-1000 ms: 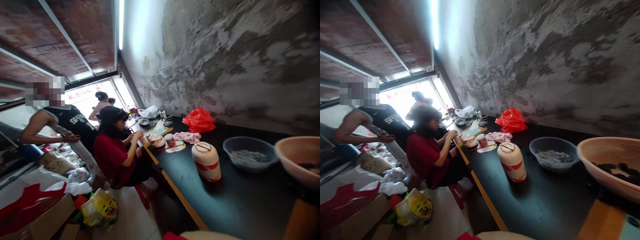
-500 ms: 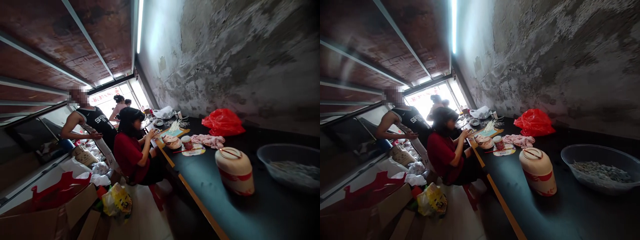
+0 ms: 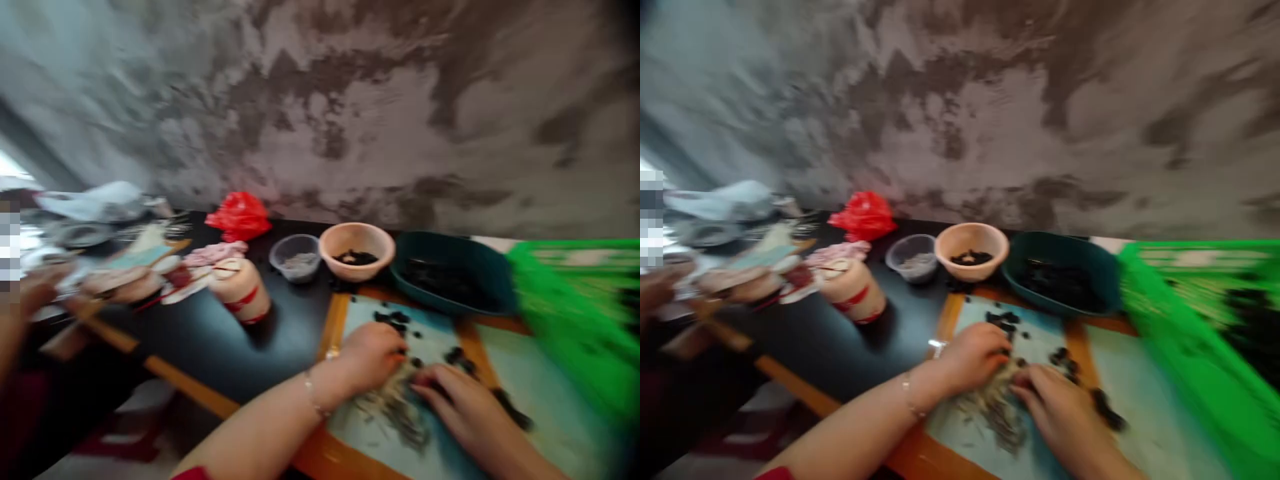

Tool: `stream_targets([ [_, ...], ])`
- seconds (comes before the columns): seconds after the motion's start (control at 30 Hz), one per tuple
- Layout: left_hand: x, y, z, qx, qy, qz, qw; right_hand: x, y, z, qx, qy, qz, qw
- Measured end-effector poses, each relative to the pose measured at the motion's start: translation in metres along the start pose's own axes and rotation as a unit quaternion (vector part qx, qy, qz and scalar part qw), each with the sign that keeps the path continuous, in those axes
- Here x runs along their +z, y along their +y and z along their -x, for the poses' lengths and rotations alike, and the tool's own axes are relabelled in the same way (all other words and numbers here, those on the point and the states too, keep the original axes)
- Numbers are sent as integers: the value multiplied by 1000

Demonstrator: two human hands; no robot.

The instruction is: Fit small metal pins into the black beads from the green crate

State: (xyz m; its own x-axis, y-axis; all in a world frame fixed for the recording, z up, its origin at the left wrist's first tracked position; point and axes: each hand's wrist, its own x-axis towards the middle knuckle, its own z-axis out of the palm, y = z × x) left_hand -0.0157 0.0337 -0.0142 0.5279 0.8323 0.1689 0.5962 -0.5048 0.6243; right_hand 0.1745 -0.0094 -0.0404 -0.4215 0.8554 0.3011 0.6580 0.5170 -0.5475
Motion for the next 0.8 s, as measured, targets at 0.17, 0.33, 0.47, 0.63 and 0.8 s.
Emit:
stream_targets([
  [0.17, 12, -1, -4, 5, 37, 115, 993, -32, 0, -8, 156, 3, -93, 983],
  [0.33, 7, 13, 0, -45, 22, 192, 980, -35, -6, -12, 175, 53, -179, 967],
  [0.47, 14, 18, -1, -135, 6, 303, 943, -38, -5, -10, 161, 47, -213, 963],
  [0.63, 17, 17, 1, -175, 15, 361, 916, -37, -6, -9, 210, 8, -244, 947],
  [0.8, 12, 19, 1, -136, 17, 279, 951, -36, -7, -8, 217, -2, -256, 942],
])
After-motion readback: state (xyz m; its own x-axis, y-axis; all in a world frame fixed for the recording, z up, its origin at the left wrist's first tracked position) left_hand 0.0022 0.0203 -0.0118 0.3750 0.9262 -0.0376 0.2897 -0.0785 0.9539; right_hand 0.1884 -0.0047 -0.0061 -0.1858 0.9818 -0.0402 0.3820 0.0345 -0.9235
